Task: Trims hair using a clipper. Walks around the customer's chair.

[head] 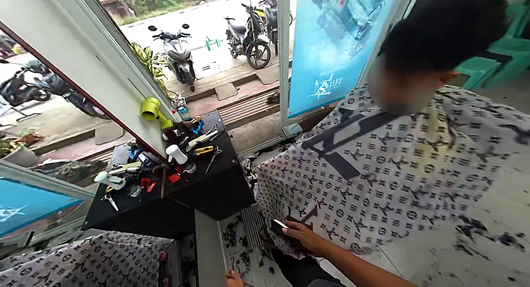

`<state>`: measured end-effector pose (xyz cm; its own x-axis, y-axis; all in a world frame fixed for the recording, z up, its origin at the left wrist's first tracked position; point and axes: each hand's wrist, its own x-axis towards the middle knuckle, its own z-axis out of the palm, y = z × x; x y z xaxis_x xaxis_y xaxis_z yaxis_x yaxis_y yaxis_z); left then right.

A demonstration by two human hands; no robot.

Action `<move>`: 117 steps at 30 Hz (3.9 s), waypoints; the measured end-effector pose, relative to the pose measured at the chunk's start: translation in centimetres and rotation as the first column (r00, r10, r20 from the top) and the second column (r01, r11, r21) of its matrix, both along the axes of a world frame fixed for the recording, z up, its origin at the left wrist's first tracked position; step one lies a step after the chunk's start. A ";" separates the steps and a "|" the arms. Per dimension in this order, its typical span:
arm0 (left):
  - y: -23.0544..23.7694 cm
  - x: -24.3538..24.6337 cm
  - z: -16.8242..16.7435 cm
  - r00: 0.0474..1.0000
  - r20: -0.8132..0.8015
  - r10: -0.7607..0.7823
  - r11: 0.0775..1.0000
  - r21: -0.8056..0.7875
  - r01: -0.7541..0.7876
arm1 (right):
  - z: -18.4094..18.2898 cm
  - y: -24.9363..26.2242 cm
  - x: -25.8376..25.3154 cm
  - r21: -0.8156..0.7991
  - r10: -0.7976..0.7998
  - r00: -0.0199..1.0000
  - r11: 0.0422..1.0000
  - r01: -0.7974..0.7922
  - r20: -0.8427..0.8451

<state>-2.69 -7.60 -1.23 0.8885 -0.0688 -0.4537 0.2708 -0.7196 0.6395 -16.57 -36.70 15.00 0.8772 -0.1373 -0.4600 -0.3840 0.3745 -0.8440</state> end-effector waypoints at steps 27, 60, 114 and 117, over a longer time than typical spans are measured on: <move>-42.6 -13.4 29.2 0.950 0.234 -0.205 0.316 -0.903 0.291 | 13.4 -23.6 -24.8 0.012 -0.256 0.836 0.958 0.287 0.486; -63.6 -11.6 42.3 0.932 0.170 -0.320 0.040 -0.981 0.192 | 18.7 -41.2 -26.2 -0.420 -0.178 0.797 0.772 0.477 0.577; -63.5 -12.5 43.6 0.951 0.115 -0.287 0.023 -0.992 0.127 | 21.9 -43.5 -16.2 -0.160 -0.344 0.745 0.844 0.512 0.571; -63.5 -12.5 43.5 0.950 0.116 -0.290 0.017 -0.992 0.126 | 21.9 -43.6 -16.0 -0.156 -0.362 0.743 0.836 0.526 0.563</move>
